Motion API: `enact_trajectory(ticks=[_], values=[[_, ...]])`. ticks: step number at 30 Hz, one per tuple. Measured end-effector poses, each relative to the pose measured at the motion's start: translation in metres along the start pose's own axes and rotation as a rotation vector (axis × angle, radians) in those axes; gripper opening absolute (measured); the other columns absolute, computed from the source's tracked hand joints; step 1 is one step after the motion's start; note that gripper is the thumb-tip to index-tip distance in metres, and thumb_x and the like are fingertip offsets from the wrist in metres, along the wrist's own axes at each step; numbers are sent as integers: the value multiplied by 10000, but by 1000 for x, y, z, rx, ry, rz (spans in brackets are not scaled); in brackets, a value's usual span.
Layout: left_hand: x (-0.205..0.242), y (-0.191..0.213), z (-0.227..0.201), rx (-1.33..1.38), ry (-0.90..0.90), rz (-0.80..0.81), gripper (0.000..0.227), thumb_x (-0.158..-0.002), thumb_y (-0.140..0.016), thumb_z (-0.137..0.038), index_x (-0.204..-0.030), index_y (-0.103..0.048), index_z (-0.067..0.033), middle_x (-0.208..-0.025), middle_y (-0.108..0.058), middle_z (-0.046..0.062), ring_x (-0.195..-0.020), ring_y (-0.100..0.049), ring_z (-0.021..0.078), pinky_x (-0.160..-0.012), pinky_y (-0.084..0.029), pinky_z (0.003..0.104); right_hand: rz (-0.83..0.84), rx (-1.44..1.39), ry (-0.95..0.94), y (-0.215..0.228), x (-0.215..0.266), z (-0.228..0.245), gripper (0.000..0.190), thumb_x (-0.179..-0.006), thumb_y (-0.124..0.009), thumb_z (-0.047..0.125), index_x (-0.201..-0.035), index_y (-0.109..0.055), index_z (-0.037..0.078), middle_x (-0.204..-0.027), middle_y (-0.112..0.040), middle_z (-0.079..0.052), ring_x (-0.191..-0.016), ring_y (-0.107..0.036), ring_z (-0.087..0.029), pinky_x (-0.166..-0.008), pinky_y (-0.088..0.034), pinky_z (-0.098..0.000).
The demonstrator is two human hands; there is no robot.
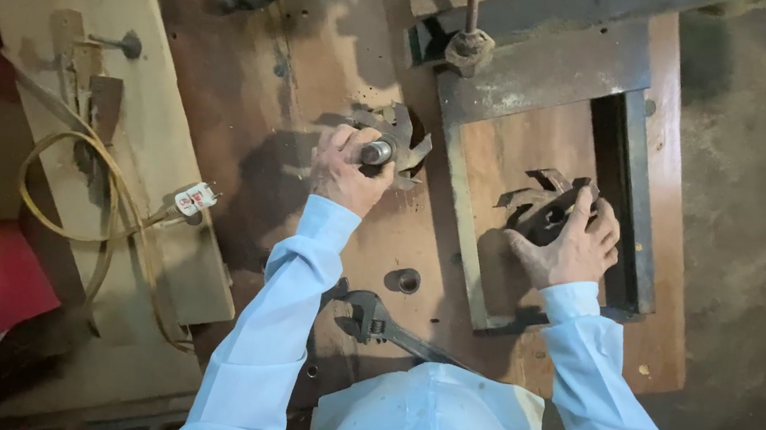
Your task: Using wrenches to disassemble and reassemble a cutter head assembly on a woodworking machine.
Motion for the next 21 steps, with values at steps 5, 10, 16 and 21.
enact_trajectory(ticks=[5,10,16,21], values=[[0,1,2,-13,32,0,514,-592,-878,-319,-1042,-634,-275,-915,-530,-33,-902,-637,257,-722,-548,423,9,74,-30,-7,0,3,1244,-651,-836,572,-1635,-185,176,-1583,-242,-229,-1463,-215,-502,-1168,-164,-659],[3,-7,6,-18,36,19,517,-625,-846,-331,-1080,-608,-275,-949,-510,-28,-931,-621,268,-707,-506,420,-46,64,-44,-22,-13,-12,1217,-613,-821,637,-1608,-258,222,-1499,-295,-192,-1408,-262,-478,-1151,-173,-632],[-2,29,-11,24,44,-9,696,-576,-891,-351,-1203,-605,-255,-996,-536,31,-1006,-617,330,-717,-487,456,-219,24,-28,-14,-8,0,972,-596,-825,399,-1434,-384,177,-1297,-323,-143,-1275,-322,-435,-1067,-249,-538],[23,52,8,148,59,-64,789,-573,-914,-382,-1296,-628,-244,-986,-565,18,-945,-616,296,-776,-496,432,-377,-36,74,-6,-2,1,910,-555,-840,287,-1358,-439,140,-1261,-343,-175,-1233,-349,-452,-1005,-320,-529]])
Point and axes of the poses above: each hand's wrist, its own x-axis away from the middle knuckle, its own y-axis out of the back of the hand, z = x × y, the point moved 10 cm from there along -x, towards the middle knuckle
